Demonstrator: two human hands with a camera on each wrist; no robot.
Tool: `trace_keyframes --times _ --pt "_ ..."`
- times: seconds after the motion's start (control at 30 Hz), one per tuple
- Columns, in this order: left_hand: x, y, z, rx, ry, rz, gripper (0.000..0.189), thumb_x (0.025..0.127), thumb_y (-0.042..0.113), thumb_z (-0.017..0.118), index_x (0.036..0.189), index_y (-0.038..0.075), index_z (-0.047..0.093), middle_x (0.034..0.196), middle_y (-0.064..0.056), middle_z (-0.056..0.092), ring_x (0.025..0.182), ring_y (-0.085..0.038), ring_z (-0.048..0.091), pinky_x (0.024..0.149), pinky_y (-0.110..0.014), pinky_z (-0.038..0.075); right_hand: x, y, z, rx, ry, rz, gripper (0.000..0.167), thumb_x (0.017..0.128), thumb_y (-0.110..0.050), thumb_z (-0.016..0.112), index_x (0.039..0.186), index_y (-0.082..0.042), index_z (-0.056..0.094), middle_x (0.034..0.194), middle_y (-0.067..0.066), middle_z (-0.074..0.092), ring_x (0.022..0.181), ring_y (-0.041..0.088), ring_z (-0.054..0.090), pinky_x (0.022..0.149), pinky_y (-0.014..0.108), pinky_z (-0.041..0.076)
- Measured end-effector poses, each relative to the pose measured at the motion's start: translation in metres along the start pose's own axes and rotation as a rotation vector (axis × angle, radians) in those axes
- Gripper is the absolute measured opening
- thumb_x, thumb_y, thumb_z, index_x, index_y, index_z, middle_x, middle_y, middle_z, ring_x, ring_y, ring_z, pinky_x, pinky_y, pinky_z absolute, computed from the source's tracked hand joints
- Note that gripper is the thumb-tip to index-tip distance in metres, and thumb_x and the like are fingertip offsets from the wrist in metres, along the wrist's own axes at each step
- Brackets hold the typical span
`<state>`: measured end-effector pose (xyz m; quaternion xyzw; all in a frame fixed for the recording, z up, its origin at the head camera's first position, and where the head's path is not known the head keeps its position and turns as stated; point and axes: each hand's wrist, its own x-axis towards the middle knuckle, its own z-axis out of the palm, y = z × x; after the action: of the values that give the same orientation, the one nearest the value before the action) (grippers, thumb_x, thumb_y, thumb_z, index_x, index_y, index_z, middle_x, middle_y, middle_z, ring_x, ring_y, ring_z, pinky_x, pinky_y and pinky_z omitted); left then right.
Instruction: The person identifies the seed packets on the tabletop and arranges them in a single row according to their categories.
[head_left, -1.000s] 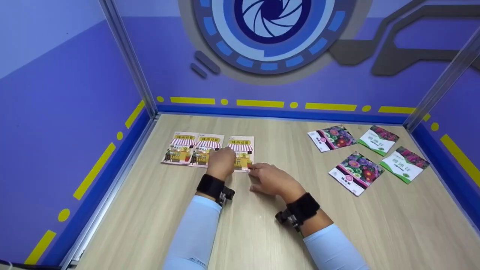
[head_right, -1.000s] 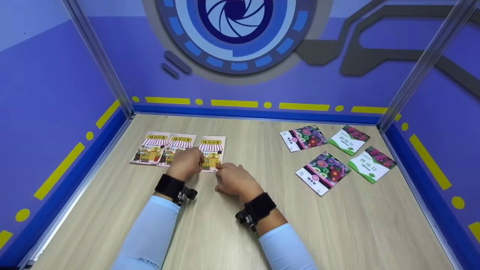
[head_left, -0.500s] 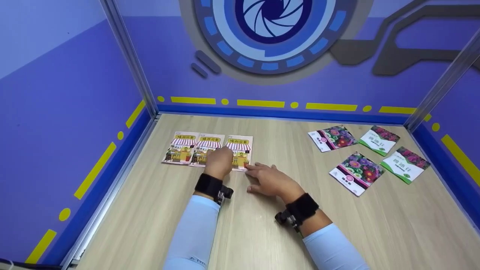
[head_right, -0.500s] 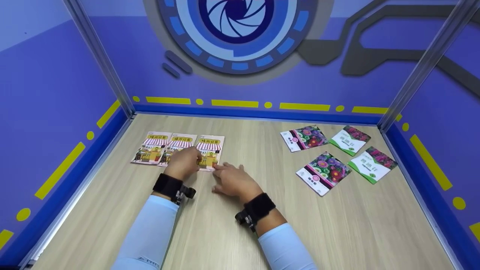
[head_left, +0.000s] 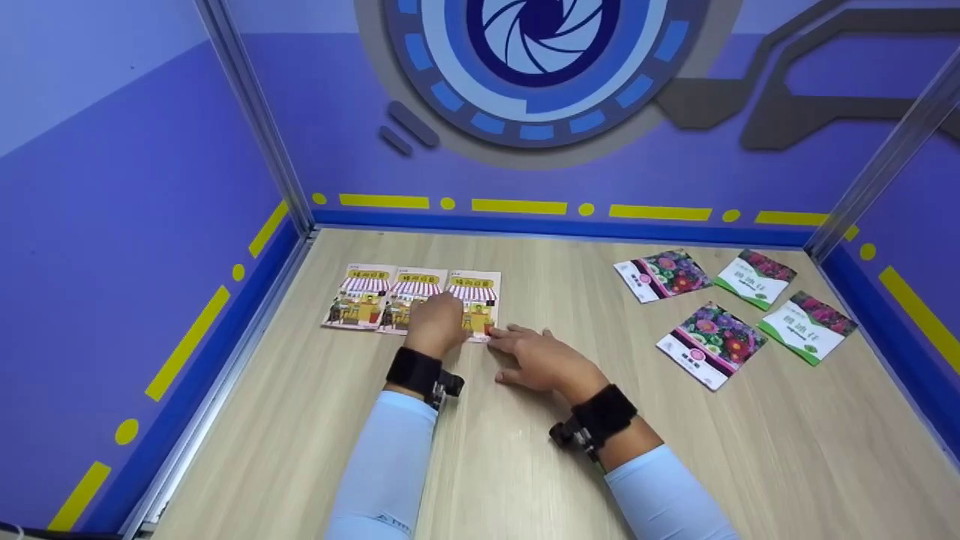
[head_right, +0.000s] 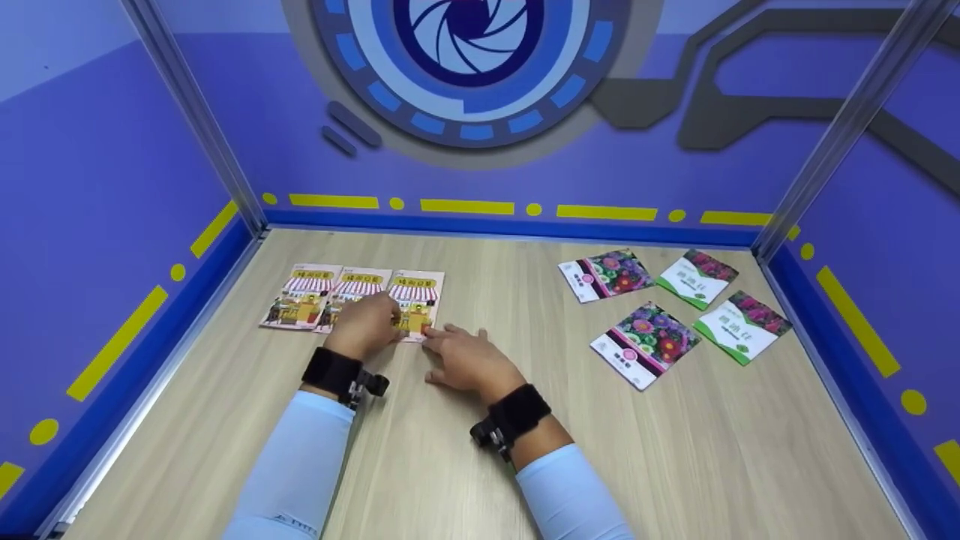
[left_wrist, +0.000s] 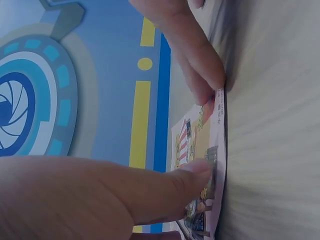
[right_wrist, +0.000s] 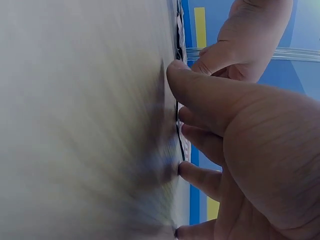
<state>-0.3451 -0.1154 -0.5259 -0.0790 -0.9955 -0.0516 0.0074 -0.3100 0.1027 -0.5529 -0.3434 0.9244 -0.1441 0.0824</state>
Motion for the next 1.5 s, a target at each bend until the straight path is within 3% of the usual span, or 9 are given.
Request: trace_keyframes --times 0.13,0.33,0.57,0.7,0.9,1.17,1.33,1.5 --pt "0.003 0.001 0.0 -0.022 0.057 0.033 0.028 0.08 0.032 0.083 0.094 0.009 0.074 0.101 -0.01 0.069 0.093 -0.031 0.066 0.083 -0.052 0.052 -0.001 0.009 -0.005 -0.012 0.04 0.041 0.064 0.093 -0.044 0.07 0.15 -0.02 0.05 0.16 0.0 0.037 0.149 0.032 0.028 0.107 0.075 0.024" --pt "0.007 0.011 0.005 -0.08 0.121 0.112 0.021 0.084 0.026 0.079 0.099 0.012 0.075 0.103 -0.007 0.067 0.096 -0.029 0.064 0.081 -0.049 0.052 -0.008 0.039 -0.018 -0.019 0.083 0.215 0.066 0.094 -0.043 0.068 0.151 -0.015 0.047 0.161 0.005 0.035 0.149 0.036 0.025 0.109 0.074 0.02" --pt "0.004 0.041 0.017 -0.117 0.067 0.236 0.029 0.089 0.033 0.075 0.112 0.015 0.074 0.113 -0.001 0.065 0.102 -0.024 0.063 0.09 -0.043 0.051 -0.028 0.087 -0.031 0.052 0.169 0.373 0.065 0.095 -0.038 0.067 0.149 -0.008 0.048 0.158 0.018 0.036 0.147 0.042 0.028 0.11 0.074 0.019" --pt "0.001 0.06 0.022 -0.076 0.042 0.308 0.036 0.091 0.041 0.073 0.118 0.018 0.073 0.12 0.0 0.065 0.11 -0.022 0.062 0.095 -0.043 0.05 -0.041 0.109 -0.037 0.057 0.216 0.419 0.063 0.094 -0.032 0.068 0.146 -0.002 0.049 0.156 0.028 0.034 0.144 0.048 0.028 0.111 0.071 0.021" --pt "-0.002 0.081 0.027 -0.01 0.053 0.359 0.04 0.089 0.048 0.073 0.117 0.02 0.074 0.125 0.001 0.062 0.113 -0.022 0.059 0.092 -0.044 0.05 -0.053 0.127 -0.042 0.079 0.265 0.519 0.068 0.091 -0.029 0.07 0.146 0.003 0.047 0.158 0.033 0.023 0.146 0.051 0.02 0.117 0.061 0.018" --pt "-0.007 0.1 0.031 -0.014 0.03 0.389 0.049 0.09 0.051 0.07 0.129 0.022 0.069 0.14 0.001 0.057 0.127 -0.021 0.053 0.101 -0.047 0.045 -0.063 0.137 -0.042 0.174 0.223 0.63 0.075 0.095 -0.032 0.065 0.154 0.003 0.033 0.162 0.032 0.008 0.149 0.051 0.005 0.118 0.063 0.009" --pt "-0.009 0.106 0.034 -0.016 -0.006 0.39 0.055 0.092 0.055 0.066 0.137 0.024 0.063 0.146 0.0 0.054 0.135 -0.021 0.048 0.106 -0.048 0.042 -0.066 0.141 -0.042 0.191 0.204 0.658 0.079 0.096 -0.034 0.064 0.156 0.003 0.027 0.163 0.03 0.002 0.149 0.049 0.001 0.116 0.066 0.008" --pt "-0.009 0.11 0.034 -0.006 -0.019 0.414 0.054 0.092 0.055 0.066 0.135 0.023 0.064 0.144 -0.001 0.055 0.133 -0.021 0.049 0.106 -0.048 0.042 -0.067 0.142 -0.041 0.206 0.162 0.677 0.08 0.099 -0.04 0.059 0.157 0.002 0.024 0.164 0.029 0.003 0.149 0.049 0.002 0.116 0.066 0.008"
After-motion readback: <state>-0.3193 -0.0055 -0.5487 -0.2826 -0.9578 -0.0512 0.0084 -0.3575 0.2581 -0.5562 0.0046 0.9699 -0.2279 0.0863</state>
